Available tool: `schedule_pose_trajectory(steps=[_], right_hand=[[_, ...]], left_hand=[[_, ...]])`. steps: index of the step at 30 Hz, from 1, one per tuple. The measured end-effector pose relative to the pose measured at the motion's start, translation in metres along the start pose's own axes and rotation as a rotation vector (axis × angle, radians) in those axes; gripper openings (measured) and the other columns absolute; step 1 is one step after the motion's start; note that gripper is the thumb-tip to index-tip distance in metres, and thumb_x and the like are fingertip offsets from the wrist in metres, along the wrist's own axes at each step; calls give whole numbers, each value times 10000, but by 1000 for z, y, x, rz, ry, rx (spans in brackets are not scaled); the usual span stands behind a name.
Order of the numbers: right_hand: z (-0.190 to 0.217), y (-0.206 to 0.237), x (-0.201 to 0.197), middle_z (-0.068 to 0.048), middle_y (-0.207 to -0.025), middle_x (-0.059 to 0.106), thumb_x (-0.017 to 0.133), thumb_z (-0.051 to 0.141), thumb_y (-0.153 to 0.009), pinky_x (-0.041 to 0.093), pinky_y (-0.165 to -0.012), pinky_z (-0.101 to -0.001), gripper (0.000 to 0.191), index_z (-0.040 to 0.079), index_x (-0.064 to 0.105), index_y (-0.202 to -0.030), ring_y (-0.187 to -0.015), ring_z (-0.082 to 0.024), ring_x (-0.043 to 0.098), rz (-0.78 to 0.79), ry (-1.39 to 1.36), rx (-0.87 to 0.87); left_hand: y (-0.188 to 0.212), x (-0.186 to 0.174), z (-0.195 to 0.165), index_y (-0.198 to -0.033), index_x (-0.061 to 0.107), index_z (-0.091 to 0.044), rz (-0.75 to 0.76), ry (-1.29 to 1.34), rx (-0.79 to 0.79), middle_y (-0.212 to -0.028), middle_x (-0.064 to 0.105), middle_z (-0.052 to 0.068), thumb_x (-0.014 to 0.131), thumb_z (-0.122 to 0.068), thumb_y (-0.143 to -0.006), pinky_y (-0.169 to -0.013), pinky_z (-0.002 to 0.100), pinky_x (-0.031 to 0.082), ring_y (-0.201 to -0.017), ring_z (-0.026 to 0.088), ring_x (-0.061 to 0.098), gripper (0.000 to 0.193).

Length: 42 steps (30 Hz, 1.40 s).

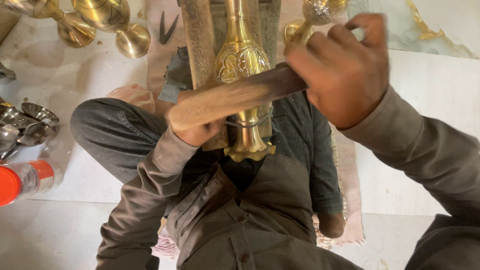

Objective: The person sits on the floor with a brass vase held on a wooden block and hammers a punch against the vase's surface using a wooden mallet, rotating the vase to work different areas. The person continues hammering the vase body across the episode.

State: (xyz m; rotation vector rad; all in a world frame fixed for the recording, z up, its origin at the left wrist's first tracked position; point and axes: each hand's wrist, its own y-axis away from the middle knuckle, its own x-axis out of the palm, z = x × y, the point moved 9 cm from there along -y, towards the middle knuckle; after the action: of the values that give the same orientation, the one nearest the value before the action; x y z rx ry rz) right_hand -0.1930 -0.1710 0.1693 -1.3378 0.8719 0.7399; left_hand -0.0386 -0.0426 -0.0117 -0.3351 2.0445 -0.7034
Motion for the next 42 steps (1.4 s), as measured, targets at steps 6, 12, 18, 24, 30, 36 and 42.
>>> schedule_pose_trajectory(steps=[6, 12, 18, 24, 30, 36, 42], right_hand=[[-1, -5, 1, -38, -873, 696, 772, 238, -1052, 417, -893, -356, 141, 138, 721, -1138, -766, -173, 622, -5, -73, 51], [10, -7, -5, 1, -797, 699, 765, 168, -1049, 393, -976, -376, 59, 182, 744, -1102, -676, -137, 606, 15, 322, -85], [12, -9, -12, -21, -858, 687, 767, 155, -1038, 383, -951, -374, 117, 147, 725, -1147, -765, -171, 616, -83, 106, -62], [23, -16, -14, 2, -833, 688, 757, 135, -1044, 346, -975, -367, 65, 148, 766, -1107, -744, -142, 602, -34, 225, -101], [22, -15, -8, 30, -764, 696, 761, 119, -977, 343, -966, -373, 110, 187, 777, -1062, -686, -133, 626, 17, 372, -127], [16, -11, -8, -5, -920, 716, 730, 105, -1034, 345, -1033, -358, 96, 155, 728, -1117, -838, -149, 657, 6, 137, -59], [18, -11, -13, -20, -878, 685, 757, 183, -1064, 359, -981, -383, 66, 143, 723, -1105, -800, -175, 610, 16, -60, 24]], left_hand=[[-18, -22, -6, -1339, 650, -66, -35, 452, -158, -1298, 715, 108, 727, -109, -957, -950, 348, 617, -1158, 249, 737, 392], [-36, -30, -22, -1302, 668, -26, 18, 395, -90, -1224, 723, 146, 698, -38, -900, -895, 354, 611, -1063, 269, 732, 404], [-17, -18, -13, -1291, 683, -41, 46, 379, -89, -1197, 732, 138, 708, -55, -884, -889, 358, 606, -1022, 280, 736, 409], [-20, 0, -6, -1313, 696, -79, 231, 182, -109, -1186, 742, 119, 682, -47, -918, -896, 337, 612, -1004, 266, 753, 396], [-30, -31, -23, -1303, 677, -99, 49, 239, -15, -1259, 735, 129, 708, -58, -914, -931, 312, 622, -1106, 275, 762, 392], [-33, -21, -20, -1245, 682, -76, 68, 221, 2, -1215, 737, 138, 786, -81, -849, -925, 326, 619, -1076, 280, 757, 409], [-46, -49, -34, -1215, 667, -44, -8, 404, 29, -1206, 723, 170, 770, -43, -786, -912, 336, 619, -1071, 307, 746, 441]])
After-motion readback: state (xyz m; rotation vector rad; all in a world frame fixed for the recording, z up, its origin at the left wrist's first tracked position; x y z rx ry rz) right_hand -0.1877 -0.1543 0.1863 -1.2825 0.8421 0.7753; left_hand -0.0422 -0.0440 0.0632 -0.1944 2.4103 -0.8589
